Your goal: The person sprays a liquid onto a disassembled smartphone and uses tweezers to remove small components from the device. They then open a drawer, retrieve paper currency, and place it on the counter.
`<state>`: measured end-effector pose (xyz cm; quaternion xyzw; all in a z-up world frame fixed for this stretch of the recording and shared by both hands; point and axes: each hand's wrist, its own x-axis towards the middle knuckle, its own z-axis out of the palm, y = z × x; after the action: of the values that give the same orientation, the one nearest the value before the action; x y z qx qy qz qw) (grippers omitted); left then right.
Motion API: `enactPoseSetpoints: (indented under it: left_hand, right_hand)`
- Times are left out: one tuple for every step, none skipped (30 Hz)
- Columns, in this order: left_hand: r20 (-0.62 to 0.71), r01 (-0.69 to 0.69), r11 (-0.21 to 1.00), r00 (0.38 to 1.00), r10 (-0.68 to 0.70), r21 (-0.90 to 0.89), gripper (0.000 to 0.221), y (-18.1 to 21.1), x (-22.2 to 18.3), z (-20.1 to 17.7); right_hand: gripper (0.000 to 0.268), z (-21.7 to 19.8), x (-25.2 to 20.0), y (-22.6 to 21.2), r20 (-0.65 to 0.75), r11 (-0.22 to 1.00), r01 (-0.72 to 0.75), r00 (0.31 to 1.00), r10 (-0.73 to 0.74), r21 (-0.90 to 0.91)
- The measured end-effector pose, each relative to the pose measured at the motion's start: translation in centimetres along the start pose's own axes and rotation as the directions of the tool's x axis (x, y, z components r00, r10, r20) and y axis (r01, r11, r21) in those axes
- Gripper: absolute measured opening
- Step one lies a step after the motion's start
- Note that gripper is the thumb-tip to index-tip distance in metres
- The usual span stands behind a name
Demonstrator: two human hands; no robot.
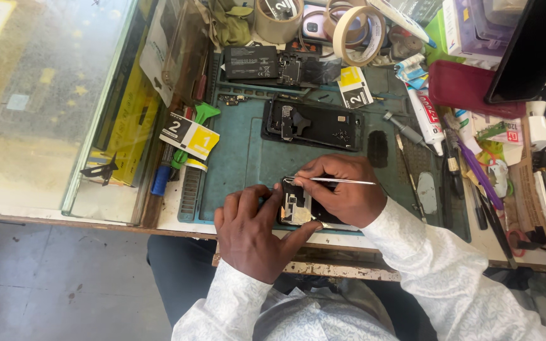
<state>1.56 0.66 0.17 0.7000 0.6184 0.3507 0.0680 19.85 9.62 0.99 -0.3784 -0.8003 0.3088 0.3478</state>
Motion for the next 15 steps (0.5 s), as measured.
enactPoseSetpoints:
  left_hand:
    - [0.001,0.001,1.0,1.0,-0.001,0.004,0.079,0.0,-0.04,0.03]
    - [-0.004,-0.001,1.0,1.0,0.001,0.004,0.08,0.01,-0.06,0.05]
    - [-0.008,-0.004,1.0,1.0,0.004,0.004,0.08,0.05,-0.1,0.04]
    - [-0.014,-0.008,1.0,1.0,0.008,0.006,0.08,0.06,-0.08,0.03]
    - [-0.008,-0.007,1.0,1.0,0.007,0.003,0.08,0.1,-0.07,0.0]
    - [-0.005,-0.006,1.0,1.0,0.006,0.0,0.08,0.15,0.0,-0.04]
    - [-0.002,-0.005,1.0,1.0,0.005,-0.002,0.079,0.17,0.05,-0.11]
    - [-0.002,-0.005,1.0,1.0,0.005,0.0,0.079,0.19,0.06,-0.2]
    - [-0.002,-0.005,1.0,1.0,0.005,0.002,0.078,0.25,0.05,-0.23]
    - [0.0,-0.001,1.0,1.0,0.001,0.006,0.078,0.32,-0.05,-0.26]
    - [0.001,0.002,1.0,1.0,-0.002,0.005,0.078,0.36,-0.11,-0.28]
    - [0.001,0.002,1.0,1.0,-0.002,0.002,0.078,0.4,-0.06,-0.28]
    - [0.002,0.003,1.0,1.0,-0.003,0.0,0.078,0.35,0.02,-0.31]
    - [0.002,0.002,1.0,1.0,-0.002,0.003,0.078,0.34,-0.02,-0.32]
    - [0.002,0.001,1.0,1.0,-0.001,0.007,0.078,0.3,-0.05,-0.29]
  right_hand:
    - [0.011,0.01,-0.05,-0.02,0.004,1.0,-0.001,1.0,0.001,0.0]
    - [0.011,0.0,-0.1,-0.02,0.007,1.0,0.0,1.0,0.0,0.001]
    - [0.011,-0.02,-0.15,-0.01,0.01,1.0,0.001,1.0,-0.001,0.001]
    - [0.012,0.0,-0.17,0.03,0.005,1.0,0.009,1.0,-0.009,0.001]
    - [0.013,0.02,-0.23,0.06,0.0,1.0,0.016,1.0,-0.016,0.001]
    - [0.014,0.02,-0.22,0.12,-0.005,1.0,0.026,1.0,-0.026,0.0]
    - [0.015,-0.04,-0.27,0.17,-0.021,0.999,0.038,0.999,-0.038,-0.029]
    - [0.016,-0.03,-0.29,0.22,-0.033,0.997,0.052,0.998,-0.054,-0.054]
    - [0.018,-0.02,-0.31,0.29,-0.045,0.995,0.066,0.997,-0.07,-0.08]
    - [0.018,-0.01,-0.39,0.35,-0.046,0.996,0.061,0.997,-0.064,-0.069]
    - [0.018,-0.02,-0.44,0.42,-0.047,0.997,0.055,0.997,-0.058,-0.058]
    - [0.019,-0.07,-0.4,0.45,-0.05,0.998,0.05,0.997,-0.053,-0.049]
    - [0.018,-0.07,-0.31,0.48,-0.053,0.998,0.042,0.998,-0.044,-0.036]
    - [0.018,-0.04,-0.37,0.48,-0.055,0.999,0.025,0.998,-0.027,-0.025]
    - [0.018,0.05,-0.33,0.51,-0.057,1.0,0.009,0.998,-0.01,-0.014]
